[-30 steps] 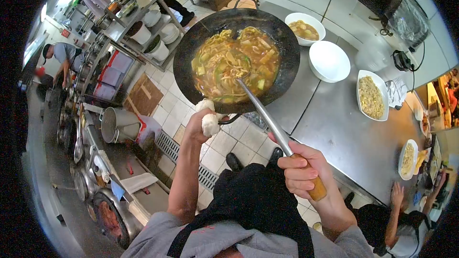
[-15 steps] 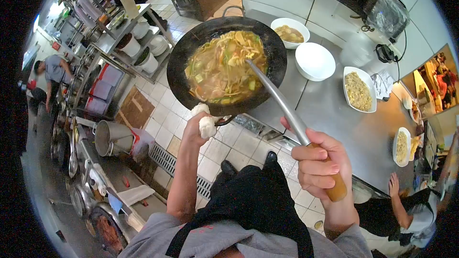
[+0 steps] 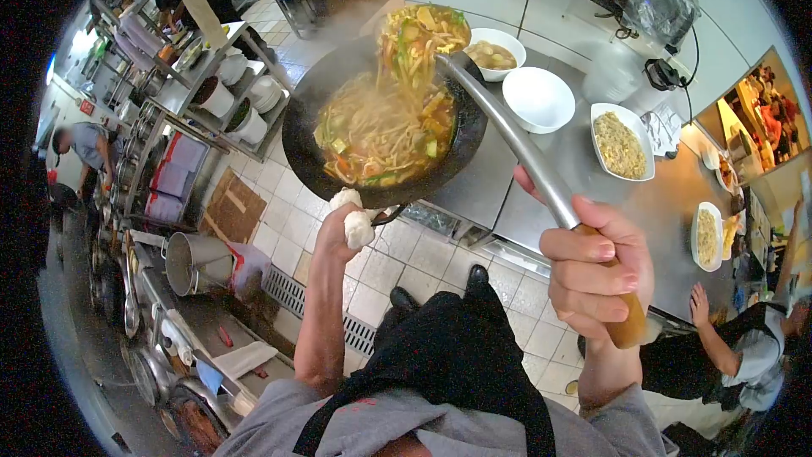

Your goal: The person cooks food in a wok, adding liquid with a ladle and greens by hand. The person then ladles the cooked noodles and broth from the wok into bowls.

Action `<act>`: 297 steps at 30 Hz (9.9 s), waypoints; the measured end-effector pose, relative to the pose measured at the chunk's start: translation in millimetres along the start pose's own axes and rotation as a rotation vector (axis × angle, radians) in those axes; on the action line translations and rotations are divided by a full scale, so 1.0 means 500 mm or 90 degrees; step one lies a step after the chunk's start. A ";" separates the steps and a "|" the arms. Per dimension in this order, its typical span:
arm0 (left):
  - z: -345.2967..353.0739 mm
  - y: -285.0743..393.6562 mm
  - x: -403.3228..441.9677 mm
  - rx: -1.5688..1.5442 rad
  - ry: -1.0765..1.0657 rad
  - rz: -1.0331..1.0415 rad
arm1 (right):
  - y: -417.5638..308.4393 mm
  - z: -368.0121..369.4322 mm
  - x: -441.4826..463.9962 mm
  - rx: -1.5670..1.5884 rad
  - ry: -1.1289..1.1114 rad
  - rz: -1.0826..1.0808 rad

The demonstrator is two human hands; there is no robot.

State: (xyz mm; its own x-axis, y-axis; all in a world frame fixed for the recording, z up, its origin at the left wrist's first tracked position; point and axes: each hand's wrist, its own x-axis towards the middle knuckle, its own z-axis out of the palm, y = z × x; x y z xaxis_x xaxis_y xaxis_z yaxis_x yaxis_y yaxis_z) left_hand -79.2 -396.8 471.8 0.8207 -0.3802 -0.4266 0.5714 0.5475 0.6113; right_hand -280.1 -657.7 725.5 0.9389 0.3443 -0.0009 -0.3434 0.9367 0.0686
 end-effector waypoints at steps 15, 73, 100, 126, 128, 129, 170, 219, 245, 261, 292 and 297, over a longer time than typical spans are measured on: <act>0.009 -0.039 -0.006 -0.017 0.001 -0.005 | -0.023 -0.102 -0.025 0.058 0.107 -0.034; 0.027 -0.044 -0.024 0.002 0.023 -0.034 | -0.195 -0.078 -0.110 -0.098 0.159 -0.213; 0.056 -0.031 -0.043 0.071 0.091 -0.045 | -0.196 -0.312 -0.111 -0.991 0.547 -0.358; 0.022 0.003 -0.028 0.133 0.071 -0.089 | -0.200 -0.272 -0.099 0.009 -0.080 -0.186; 0.020 0.003 -0.030 0.131 0.055 -0.092 | -0.196 -0.267 -0.094 0.011 -0.083 -0.193; 0.024 0.004 -0.035 0.133 0.047 -0.090 | -0.194 -0.264 -0.093 0.012 -0.085 -0.193; 0.060 -0.046 -0.043 0.018 0.098 0.012 | -0.248 -0.262 -0.150 -0.403 0.250 -0.257; 0.021 -0.019 -0.021 0.065 0.088 0.027 | -0.017 -0.239 0.097 -0.433 0.315 0.264; 0.028 -0.023 -0.020 0.019 0.080 0.033 | 0.004 -0.098 0.036 -0.012 0.119 0.174; 0.013 -0.030 -0.012 0.000 0.019 0.038 | -0.005 0.021 -0.007 -0.058 -0.030 0.087; 0.017 -0.031 -0.018 -0.010 0.004 -0.006 | -0.050 0.001 -0.046 -0.002 -0.023 -0.089; 0.013 -0.034 -0.014 -0.021 -0.003 -0.002 | -0.043 0.045 -0.042 -0.003 -0.075 -0.070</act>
State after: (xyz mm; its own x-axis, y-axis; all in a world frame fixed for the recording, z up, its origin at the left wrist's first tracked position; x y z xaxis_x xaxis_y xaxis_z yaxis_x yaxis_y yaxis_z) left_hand -94.5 -408.5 468.6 0.8191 -0.3853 -0.4250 0.5734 0.5703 0.5882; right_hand -291.9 -686.6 746.6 0.9671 0.2297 0.1095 -0.2380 0.9688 0.0695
